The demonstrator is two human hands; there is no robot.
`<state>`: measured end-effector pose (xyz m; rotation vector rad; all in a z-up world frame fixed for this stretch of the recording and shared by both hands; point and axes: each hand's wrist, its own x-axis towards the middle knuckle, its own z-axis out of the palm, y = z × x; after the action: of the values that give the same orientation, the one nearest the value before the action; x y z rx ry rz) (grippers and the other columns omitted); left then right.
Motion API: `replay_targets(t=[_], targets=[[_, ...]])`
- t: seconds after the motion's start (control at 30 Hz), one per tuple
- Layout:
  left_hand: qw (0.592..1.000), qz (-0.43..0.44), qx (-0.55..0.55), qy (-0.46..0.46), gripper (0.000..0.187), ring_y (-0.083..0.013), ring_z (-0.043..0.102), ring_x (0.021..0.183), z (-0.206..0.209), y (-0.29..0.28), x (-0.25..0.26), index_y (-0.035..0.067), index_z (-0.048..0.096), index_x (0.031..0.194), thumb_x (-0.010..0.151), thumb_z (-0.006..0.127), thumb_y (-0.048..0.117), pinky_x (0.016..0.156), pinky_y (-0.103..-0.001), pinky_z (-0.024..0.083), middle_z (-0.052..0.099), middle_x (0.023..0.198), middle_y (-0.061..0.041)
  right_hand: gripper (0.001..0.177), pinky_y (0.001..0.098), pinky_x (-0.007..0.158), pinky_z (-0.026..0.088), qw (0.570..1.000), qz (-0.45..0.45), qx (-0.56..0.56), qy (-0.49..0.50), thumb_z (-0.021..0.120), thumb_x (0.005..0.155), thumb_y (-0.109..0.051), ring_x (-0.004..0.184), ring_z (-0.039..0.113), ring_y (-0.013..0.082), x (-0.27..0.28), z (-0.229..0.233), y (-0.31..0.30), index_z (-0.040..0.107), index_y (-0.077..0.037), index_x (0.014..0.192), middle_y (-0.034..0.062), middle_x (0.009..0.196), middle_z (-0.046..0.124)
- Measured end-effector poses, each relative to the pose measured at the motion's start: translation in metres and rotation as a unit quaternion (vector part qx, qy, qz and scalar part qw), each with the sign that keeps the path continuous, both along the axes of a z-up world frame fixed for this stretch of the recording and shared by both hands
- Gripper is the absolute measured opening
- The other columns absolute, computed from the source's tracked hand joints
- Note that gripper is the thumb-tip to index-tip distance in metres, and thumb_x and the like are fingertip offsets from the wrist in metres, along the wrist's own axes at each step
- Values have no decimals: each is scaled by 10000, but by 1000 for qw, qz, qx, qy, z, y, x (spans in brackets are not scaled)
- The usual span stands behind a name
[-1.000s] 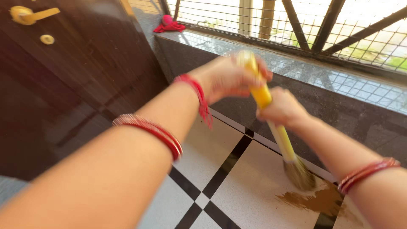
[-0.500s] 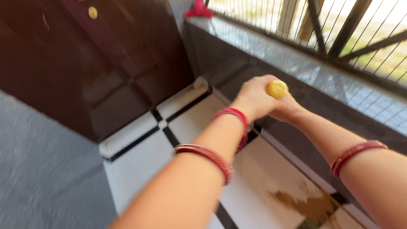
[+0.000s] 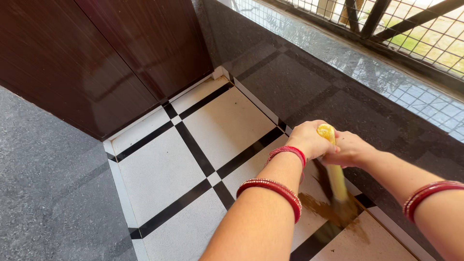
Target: The person sweeps a tiled floor with a yellow-handled broom, moving from a corner near a wooden door along a hallway. The person uses both hands to push the broom back and forth, gathering dust and debris across the black and white checkered tiles.
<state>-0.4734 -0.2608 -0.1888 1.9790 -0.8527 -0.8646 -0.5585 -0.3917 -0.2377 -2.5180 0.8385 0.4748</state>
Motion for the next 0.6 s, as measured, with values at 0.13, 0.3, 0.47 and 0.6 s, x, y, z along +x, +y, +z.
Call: replay_targets(t=[0.13, 0.3, 0.47, 0.6], targets=[[994, -3, -88, 66, 370, -168, 744, 964, -11, -9, 1, 135, 791, 986, 630, 868, 71, 901, -326, 580, 800, 1013, -54, 553, 385, 771, 665, 999, -9, -9, 37, 753, 735, -317, 810, 826, 324, -8, 28, 7, 577, -179, 1240, 160, 919, 796], [958, -98, -257, 79, 307, -162, 726, 922, 15, -8, 24, 111, 769, 950, 663, 848, 36, 897, -340, 590, 783, 970, -53, 373, 393, 850, 623, 991, 49, -123, -14, 796, 694, -366, 903, 767, 285, -5, 75, 16, 792, -130, 983, 136, 949, 786], [951, 13, -290, 103, 223, -157, 690, 856, 125, 25, 47, 125, 732, 909, 690, 748, 160, 738, -357, 575, 735, 901, -38, 438, 419, 819, 612, 976, 26, -91, -198, 819, 689, -264, 843, 770, 321, 23, 169, 48, 687, -40, 1041, 181, 897, 786], [916, 6, -400, 4, 187, -177, 687, 903, 193, 54, 59, 82, 739, 900, 726, 743, 152, 844, -313, 541, 721, 892, -67, 397, 434, 718, 631, 950, -4, -39, -310, 813, 682, -213, 773, 770, 337, 35, 232, 88, 681, -9, 996, 176, 872, 747]])
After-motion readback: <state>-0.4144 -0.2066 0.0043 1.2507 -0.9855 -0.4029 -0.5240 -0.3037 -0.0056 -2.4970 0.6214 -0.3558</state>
